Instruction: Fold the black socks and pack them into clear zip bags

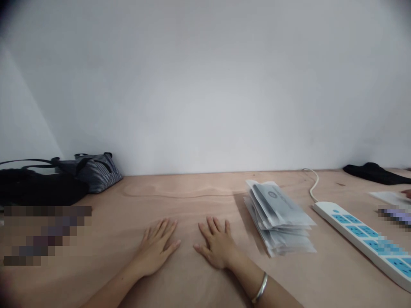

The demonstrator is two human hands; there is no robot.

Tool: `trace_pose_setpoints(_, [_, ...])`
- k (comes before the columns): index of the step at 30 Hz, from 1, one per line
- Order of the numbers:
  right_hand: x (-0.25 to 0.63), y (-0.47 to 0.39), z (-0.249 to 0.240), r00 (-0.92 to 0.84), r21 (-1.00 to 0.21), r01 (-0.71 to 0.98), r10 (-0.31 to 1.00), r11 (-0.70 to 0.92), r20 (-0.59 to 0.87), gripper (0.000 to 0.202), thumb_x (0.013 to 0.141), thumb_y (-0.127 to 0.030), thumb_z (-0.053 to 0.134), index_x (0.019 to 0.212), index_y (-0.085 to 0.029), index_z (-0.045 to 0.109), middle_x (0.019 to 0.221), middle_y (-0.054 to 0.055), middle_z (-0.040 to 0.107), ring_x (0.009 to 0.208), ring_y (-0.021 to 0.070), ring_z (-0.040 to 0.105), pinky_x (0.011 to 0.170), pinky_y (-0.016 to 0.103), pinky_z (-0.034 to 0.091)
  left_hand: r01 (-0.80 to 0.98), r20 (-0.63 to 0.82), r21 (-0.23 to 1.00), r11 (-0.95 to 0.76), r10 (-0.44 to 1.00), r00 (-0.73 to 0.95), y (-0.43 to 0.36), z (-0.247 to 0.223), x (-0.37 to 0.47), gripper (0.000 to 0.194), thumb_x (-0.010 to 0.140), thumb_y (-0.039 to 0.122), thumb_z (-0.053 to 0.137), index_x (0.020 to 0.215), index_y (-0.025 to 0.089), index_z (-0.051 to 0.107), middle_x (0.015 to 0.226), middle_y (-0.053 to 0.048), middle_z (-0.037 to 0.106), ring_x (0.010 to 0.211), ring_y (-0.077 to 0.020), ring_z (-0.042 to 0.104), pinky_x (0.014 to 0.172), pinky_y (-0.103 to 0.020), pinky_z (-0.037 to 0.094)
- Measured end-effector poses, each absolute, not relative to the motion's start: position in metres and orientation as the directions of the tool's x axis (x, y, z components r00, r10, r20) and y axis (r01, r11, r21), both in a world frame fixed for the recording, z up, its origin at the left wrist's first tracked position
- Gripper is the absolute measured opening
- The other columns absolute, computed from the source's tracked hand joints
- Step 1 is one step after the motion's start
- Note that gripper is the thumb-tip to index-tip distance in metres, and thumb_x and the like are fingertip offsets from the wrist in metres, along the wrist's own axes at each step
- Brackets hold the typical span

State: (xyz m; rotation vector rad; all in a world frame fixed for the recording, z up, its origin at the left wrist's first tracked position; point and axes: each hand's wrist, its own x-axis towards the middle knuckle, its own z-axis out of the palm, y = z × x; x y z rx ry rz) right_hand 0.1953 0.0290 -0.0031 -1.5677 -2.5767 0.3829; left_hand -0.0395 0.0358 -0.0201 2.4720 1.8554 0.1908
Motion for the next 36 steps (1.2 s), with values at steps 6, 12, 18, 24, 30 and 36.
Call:
trace_pose_setpoints(6, [0.196, 0.028, 0.002, -0.481, -0.161, 0.855, 0.870, 0.492, 0.105, 0.059, 0.084, -0.059, 0.029, 0.131, -0.025, 0.034, 0.138, 0.012, 0.030, 0.124, 0.0305, 0.027, 0.096, 0.052, 0.016, 0.955, 0.058, 0.094, -0.281, 0.959, 0.276, 0.036, -0.019, -0.039, 0.070, 0.081, 0.067, 0.017, 0.136, 0.025, 0.021, 0.143, -0.009, 0.019, 0.130, -0.0298, 0.013, 0.100, -0.057, 0.010])
trace_pose_setpoints(12, [0.232, 0.039, 0.054, -0.043, 0.080, 0.997, 0.791, -0.008, 0.610, 0.025, 0.084, -0.017, 0.039, 0.096, -0.019, 0.060, 0.097, 0.010, 0.060, 0.091, 0.0249, 0.047, 0.079, 0.041, 0.023, 0.966, 0.003, 0.069, -0.251, 0.968, 0.251, 0.033, -0.012, -0.035, 0.071, 0.081, 0.067, 0.013, 0.137, 0.025, 0.016, 0.143, -0.009, 0.015, 0.131, -0.0295, 0.010, 0.100, -0.056, 0.009])
trace_pose_setpoints(18, [0.278, 0.046, 0.071, 0.261, 0.072, 0.917, 0.725, -0.393, 0.638, 0.019, 0.076, -0.012, 0.044, 0.077, -0.016, 0.062, 0.081, 0.011, 0.058, 0.082, 0.0259, 0.048, 0.066, 0.036, 0.020, 0.968, 0.004, 0.071, -0.242, 0.970, 0.243, 0.033, -0.012, -0.034, 0.070, 0.080, 0.067, 0.012, 0.137, 0.025, 0.017, 0.143, -0.009, 0.015, 0.131, -0.0292, 0.010, 0.101, -0.056, 0.009])
trace_pose_setpoints(24, [0.293, 0.055, 0.059, 0.303, 0.095, 0.903, 0.780, -0.418, 0.548, 0.024, 0.073, -0.008, 0.042, 0.069, -0.016, 0.063, 0.073, 0.009, 0.059, 0.068, 0.0213, 0.052, 0.065, 0.035, 0.020, 0.965, 0.019, 0.079, -0.251, 0.968, 0.250, 0.032, -0.014, -0.037, 0.069, 0.081, 0.066, 0.014, 0.137, 0.026, 0.017, 0.143, -0.010, 0.016, 0.131, -0.0284, 0.010, 0.101, -0.055, 0.008])
trace_pose_setpoints(30, [0.274, 0.054, 0.060, 0.082, 0.110, 0.967, 0.690, -0.229, 0.719, 0.023, 0.079, -0.010, 0.040, 0.076, -0.016, 0.061, 0.075, 0.006, 0.058, 0.060, 0.0146, 0.048, 0.071, 0.037, 0.022, 0.908, 0.162, 0.339, -0.247, 0.966, 0.202, 0.038, -0.021, -0.041, 0.063, 0.081, 0.062, 0.029, 0.130, 0.025, 0.037, 0.139, -0.011, 0.031, 0.128, -0.0303, 0.021, 0.101, -0.055, 0.013])
trace_pose_setpoints(36, [0.210, 0.040, 0.025, -0.405, 0.119, 0.879, 0.591, 0.462, 0.697, 0.023, 0.080, -0.008, 0.038, 0.082, -0.020, 0.058, 0.075, 0.001, 0.058, 0.067, 0.0122, 0.050, 0.092, 0.038, 0.017, 0.816, 0.419, 0.536, -0.218, 0.907, -0.033, 0.051, -0.013, -0.061, 0.051, 0.091, 0.041, 0.010, 0.131, 0.015, 0.030, 0.132, -0.010, 0.039, 0.124, -0.0175, 0.033, 0.101, -0.039, 0.029])
